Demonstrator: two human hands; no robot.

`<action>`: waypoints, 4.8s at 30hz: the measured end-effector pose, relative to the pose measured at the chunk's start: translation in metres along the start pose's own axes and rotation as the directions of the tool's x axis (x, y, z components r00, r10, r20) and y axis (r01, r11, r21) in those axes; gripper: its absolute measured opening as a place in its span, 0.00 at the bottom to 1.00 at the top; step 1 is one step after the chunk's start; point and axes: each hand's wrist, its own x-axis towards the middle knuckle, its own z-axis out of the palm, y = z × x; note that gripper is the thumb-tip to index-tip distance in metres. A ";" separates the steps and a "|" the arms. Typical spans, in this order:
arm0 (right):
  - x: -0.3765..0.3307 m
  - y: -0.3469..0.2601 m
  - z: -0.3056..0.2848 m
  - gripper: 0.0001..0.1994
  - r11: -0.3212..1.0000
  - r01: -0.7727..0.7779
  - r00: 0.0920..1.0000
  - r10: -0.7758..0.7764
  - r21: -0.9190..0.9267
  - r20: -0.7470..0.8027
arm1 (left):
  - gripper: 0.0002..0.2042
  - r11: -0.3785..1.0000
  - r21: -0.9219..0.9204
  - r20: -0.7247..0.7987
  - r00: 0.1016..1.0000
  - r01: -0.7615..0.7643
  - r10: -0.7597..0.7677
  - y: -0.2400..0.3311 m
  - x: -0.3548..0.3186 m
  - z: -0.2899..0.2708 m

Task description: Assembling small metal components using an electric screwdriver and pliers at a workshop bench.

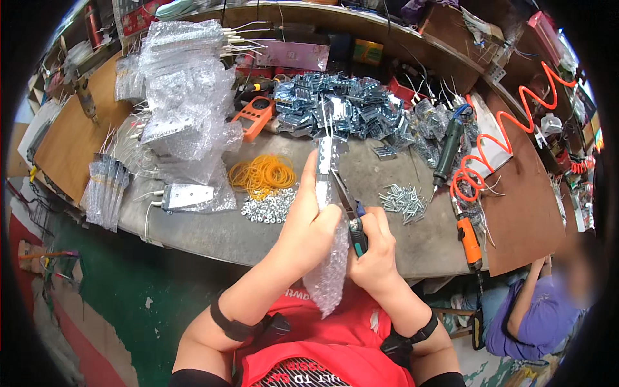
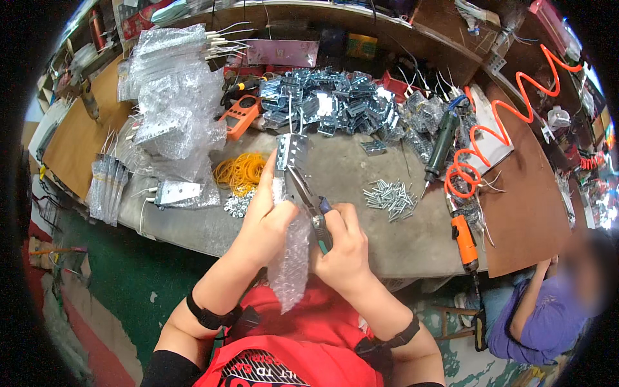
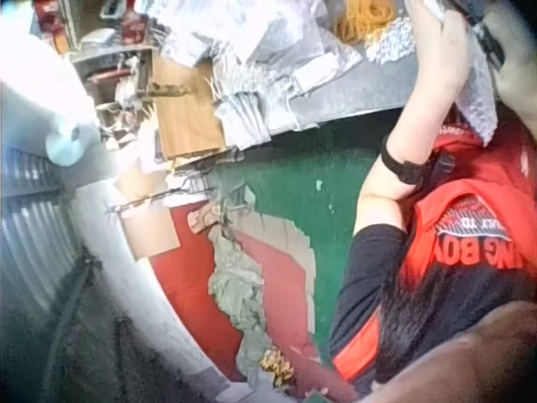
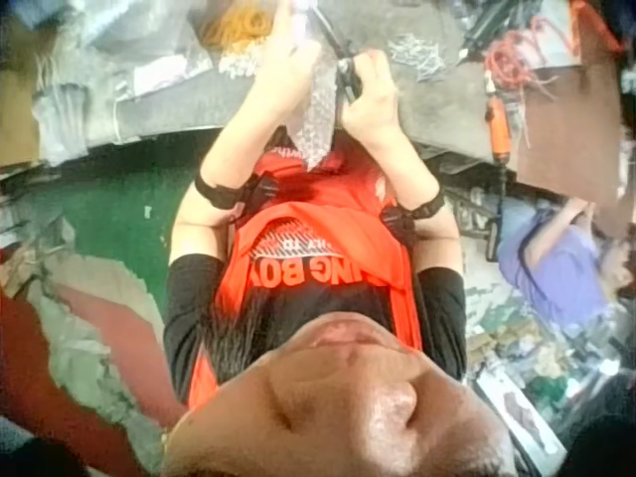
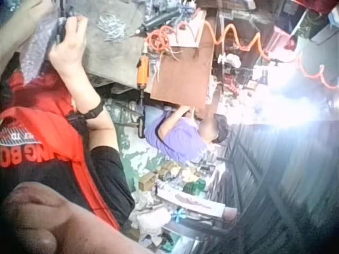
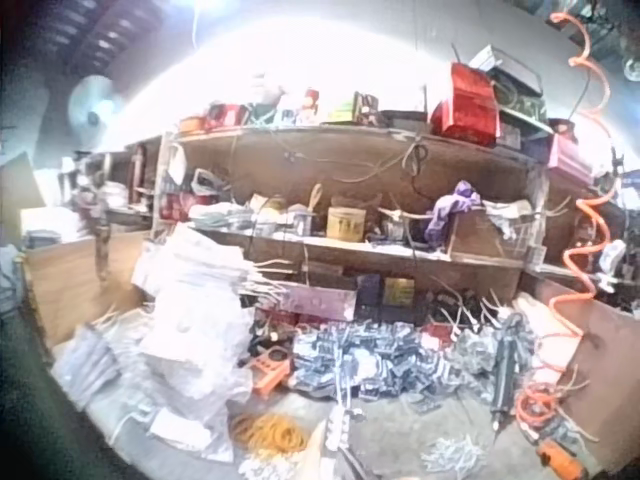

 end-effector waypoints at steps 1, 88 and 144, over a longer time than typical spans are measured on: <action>0.002 0.003 -0.002 0.17 1.000 0.001 1.000 -0.001 -0.005 -0.002 | 0.38 0.996 -0.031 0.023 0.997 0.080 -0.079 0.003 -0.001 -0.003; 0.056 -0.056 0.116 0.14 0.372 -0.792 0.595 0.286 0.485 0.751 | 0.44 0.496 0.864 -0.139 0.987 0.083 0.078 -0.013 -0.071 -0.136; 0.083 -0.096 0.182 0.19 0.431 -0.800 0.524 0.163 0.418 0.836 | 0.19 0.917 0.296 -0.384 0.912 0.266 -0.141 -0.032 -0.078 -0.194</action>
